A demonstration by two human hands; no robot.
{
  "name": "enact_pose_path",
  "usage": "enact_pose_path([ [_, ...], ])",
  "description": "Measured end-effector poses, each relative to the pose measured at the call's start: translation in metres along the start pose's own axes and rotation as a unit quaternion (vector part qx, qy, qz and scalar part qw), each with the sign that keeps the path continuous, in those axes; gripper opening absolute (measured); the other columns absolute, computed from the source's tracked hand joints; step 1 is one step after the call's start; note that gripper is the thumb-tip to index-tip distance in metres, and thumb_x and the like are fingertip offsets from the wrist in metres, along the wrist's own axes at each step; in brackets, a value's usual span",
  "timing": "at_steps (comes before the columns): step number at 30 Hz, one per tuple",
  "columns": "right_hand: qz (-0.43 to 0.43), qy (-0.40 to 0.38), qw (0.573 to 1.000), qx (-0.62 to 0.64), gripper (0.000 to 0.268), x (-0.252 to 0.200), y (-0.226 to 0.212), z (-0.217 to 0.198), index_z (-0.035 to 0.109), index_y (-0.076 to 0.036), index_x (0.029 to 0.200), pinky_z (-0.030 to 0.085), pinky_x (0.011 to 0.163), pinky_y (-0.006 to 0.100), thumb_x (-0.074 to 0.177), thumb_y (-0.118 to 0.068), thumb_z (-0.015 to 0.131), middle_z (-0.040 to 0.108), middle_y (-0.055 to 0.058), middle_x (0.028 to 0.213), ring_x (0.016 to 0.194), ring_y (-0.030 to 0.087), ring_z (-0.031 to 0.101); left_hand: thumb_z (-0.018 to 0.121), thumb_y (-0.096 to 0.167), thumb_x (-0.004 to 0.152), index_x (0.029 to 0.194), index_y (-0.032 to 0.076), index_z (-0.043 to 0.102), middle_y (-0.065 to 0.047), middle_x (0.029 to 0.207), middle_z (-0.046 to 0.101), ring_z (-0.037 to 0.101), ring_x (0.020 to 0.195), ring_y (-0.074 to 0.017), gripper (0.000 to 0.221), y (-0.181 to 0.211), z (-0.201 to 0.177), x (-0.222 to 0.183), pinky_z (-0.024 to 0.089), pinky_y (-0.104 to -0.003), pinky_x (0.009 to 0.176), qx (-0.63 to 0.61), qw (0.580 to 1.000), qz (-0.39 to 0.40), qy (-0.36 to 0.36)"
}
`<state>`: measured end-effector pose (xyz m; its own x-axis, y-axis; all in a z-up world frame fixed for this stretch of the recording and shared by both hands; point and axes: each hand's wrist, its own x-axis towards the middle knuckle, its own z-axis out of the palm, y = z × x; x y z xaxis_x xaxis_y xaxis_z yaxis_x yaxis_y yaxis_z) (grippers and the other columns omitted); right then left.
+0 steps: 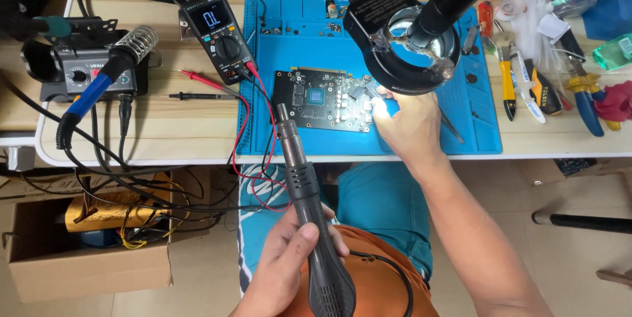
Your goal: Applying flux to a circuit board and using a hot air rework station to solder components under a microscope.
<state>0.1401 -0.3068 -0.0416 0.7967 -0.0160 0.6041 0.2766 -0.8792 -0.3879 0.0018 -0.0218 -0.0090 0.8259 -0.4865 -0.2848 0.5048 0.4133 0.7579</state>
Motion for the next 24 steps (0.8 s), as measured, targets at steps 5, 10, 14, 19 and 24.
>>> enact_pose_path([
  [5,-0.005,0.011,1.0,0.0,0.018,-0.006,0.005,-0.001,0.083,-0.001,0.108,0.058,0.097,0.05,0.09,-0.001,0.08,0.082,0.013,0.108,0.107,0.036,0.075,0.065,0.044,0.103,0.131,0.003,0.064,-0.022,0.092,0.08,0.077,0.083,-0.0314,0.05,0.002,-0.001,-0.002,0.066,-0.046,0.07,0.0,1.0,0.001,-0.006],
  [10,0.006,-0.005,1.0,-0.019,0.015,-0.012,0.01,0.001,0.082,-0.006,0.105,0.054,0.097,0.051,0.091,-0.004,0.078,0.083,0.009,0.11,0.107,0.034,0.075,0.066,0.044,0.102,0.132,0.002,0.064,-0.024,0.091,0.079,0.077,0.084,-0.032,0.052,0.001,0.0,-0.002,0.066,-0.046,0.069,-0.011,1.0,-0.01,-0.002],
  [14,0.012,-0.015,0.999,-0.028,0.014,-0.015,0.012,0.004,0.081,-0.009,0.104,0.053,0.093,0.049,0.09,-0.005,0.079,0.081,0.007,0.107,0.105,0.034,0.073,0.066,0.046,0.101,0.132,0.002,0.064,-0.023,0.091,0.08,0.077,0.082,-0.0305,0.053,0.002,0.001,-0.003,0.065,-0.046,0.071,-0.002,1.0,-0.006,-0.003],
  [19,0.032,-0.015,0.999,-0.04,0.018,-0.019,0.015,0.007,0.083,-0.01,0.105,0.052,0.096,0.049,0.088,-0.006,0.079,0.082,0.006,0.109,0.107,0.033,0.073,0.066,0.048,0.099,0.131,0.003,0.066,-0.023,0.091,0.081,0.075,0.079,-0.0296,0.056,0.006,0.004,-0.005,0.064,-0.047,0.071,0.01,0.999,-0.033,0.011],
  [24,0.036,-0.021,0.999,-0.03,0.02,-0.019,0.014,0.005,0.084,-0.008,0.111,0.054,0.1,0.049,0.09,-0.008,0.081,0.082,0.009,0.115,0.113,0.034,0.072,0.067,0.046,0.098,0.132,0.001,0.065,-0.025,0.092,0.08,0.075,0.08,-0.031,0.057,0.004,0.005,-0.004,0.063,-0.046,0.07,-0.009,0.999,-0.041,0.016],
])
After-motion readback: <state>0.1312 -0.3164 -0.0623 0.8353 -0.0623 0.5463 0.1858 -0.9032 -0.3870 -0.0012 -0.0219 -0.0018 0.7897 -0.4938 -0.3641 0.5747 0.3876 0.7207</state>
